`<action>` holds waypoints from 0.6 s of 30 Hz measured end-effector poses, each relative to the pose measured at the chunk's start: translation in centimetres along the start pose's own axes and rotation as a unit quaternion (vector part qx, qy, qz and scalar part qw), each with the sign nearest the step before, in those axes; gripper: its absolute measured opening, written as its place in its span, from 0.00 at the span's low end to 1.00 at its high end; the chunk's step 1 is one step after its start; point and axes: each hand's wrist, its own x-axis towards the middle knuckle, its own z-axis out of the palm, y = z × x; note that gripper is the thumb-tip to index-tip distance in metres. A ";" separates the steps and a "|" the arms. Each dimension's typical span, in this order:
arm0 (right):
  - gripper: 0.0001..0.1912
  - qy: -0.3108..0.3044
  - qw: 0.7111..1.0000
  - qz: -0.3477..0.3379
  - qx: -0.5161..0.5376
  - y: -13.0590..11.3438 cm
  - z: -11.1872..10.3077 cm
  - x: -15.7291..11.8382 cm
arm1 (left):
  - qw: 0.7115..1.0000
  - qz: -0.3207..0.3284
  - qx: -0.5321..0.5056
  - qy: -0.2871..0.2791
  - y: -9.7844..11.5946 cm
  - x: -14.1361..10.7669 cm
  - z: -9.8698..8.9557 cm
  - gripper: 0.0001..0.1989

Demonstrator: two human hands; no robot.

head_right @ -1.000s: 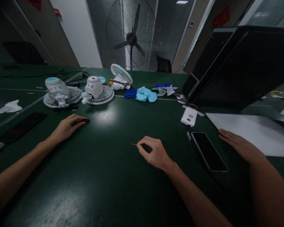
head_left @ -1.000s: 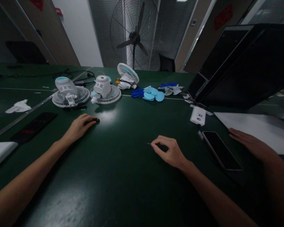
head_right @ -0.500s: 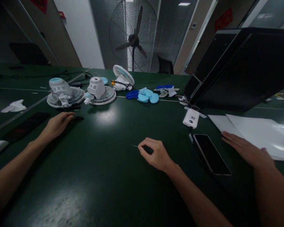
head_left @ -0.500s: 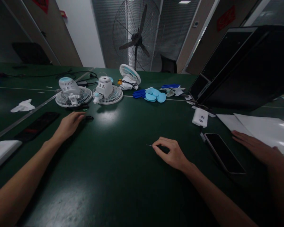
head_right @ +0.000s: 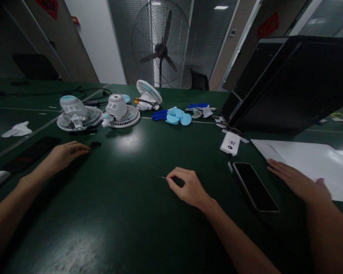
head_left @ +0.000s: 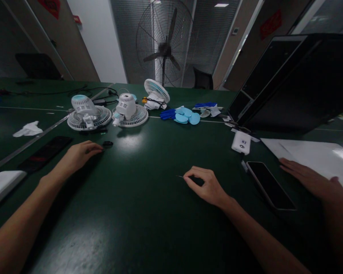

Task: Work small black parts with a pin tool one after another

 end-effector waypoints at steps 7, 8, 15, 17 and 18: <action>0.06 -0.005 1.000 0.006 0.000 0.1 0.0 0.0 | 0.998 0.012 0.054 0.011 0.7 -0.3 0.3 0.22; 0.06 -0.005 1.000 0.006 0.000 0.1 0.0 0.0 | 0.999 -0.003 0.047 0.024 0.9 -0.2 0.4 0.21; 0.06 -0.008 1.000 0.007 0.002 -0.1 -0.1 0.0 | 0.969 -0.104 -0.140 0.176 2.3 0.2 1.4 0.22; 0.06 -0.008 1.000 0.006 -0.001 -0.1 -0.1 0.1 | 0.962 -0.112 -0.158 0.192 2.3 0.4 1.6 0.24; 0.06 -0.008 1.000 0.005 -0.003 -0.1 -0.1 0.1 | 0.959 -0.117 -0.165 0.197 2.4 0.4 1.7 0.25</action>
